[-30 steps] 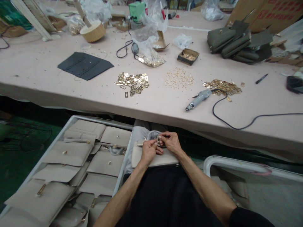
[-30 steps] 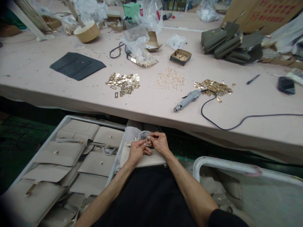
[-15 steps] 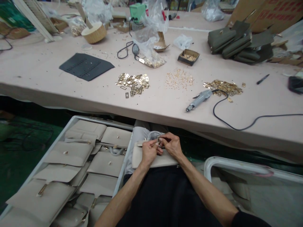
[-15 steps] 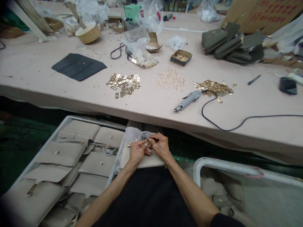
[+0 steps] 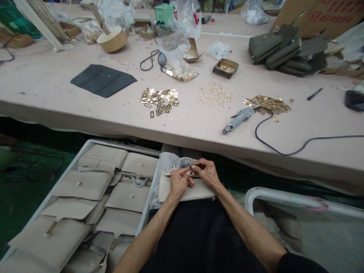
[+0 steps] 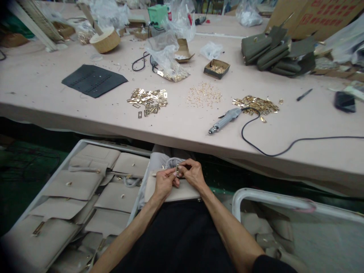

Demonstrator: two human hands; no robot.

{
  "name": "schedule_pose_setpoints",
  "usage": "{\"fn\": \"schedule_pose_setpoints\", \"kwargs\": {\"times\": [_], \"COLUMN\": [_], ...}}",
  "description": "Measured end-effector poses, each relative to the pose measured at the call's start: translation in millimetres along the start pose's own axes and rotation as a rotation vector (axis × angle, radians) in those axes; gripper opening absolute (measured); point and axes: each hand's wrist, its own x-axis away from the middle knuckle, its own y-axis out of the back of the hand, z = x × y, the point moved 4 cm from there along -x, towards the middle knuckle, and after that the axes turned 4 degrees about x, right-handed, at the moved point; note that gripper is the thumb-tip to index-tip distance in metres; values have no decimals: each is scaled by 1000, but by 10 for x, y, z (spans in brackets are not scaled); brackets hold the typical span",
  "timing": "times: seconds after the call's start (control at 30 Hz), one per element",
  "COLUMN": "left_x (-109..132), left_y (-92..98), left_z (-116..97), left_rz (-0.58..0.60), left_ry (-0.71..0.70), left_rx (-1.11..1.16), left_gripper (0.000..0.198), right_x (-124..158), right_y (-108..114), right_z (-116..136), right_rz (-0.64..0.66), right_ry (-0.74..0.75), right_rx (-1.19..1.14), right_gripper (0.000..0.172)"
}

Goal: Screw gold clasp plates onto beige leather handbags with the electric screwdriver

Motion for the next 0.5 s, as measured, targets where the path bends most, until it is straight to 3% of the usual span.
{"fn": "schedule_pose_setpoints", "kwargs": {"times": [0.13,0.33,0.5], "left_x": [23,164,207], "left_y": [-20,-119,-167], "left_z": [-46,-152,-192], "left_rz": [8,-57,-90], "left_ry": [-32,-143,-244], "left_rx": [-58,-256,-421], "left_gripper": [44,37,31], "right_x": [-44,-86,-82], "right_y": [-9,12,27], "right_z": [-61,-118,-76], "right_rz": [114,-10,-39], "right_ry": [-114,-65,-7], "right_rx": [-128,-64,-44], "right_gripper": [25,22,18]}}
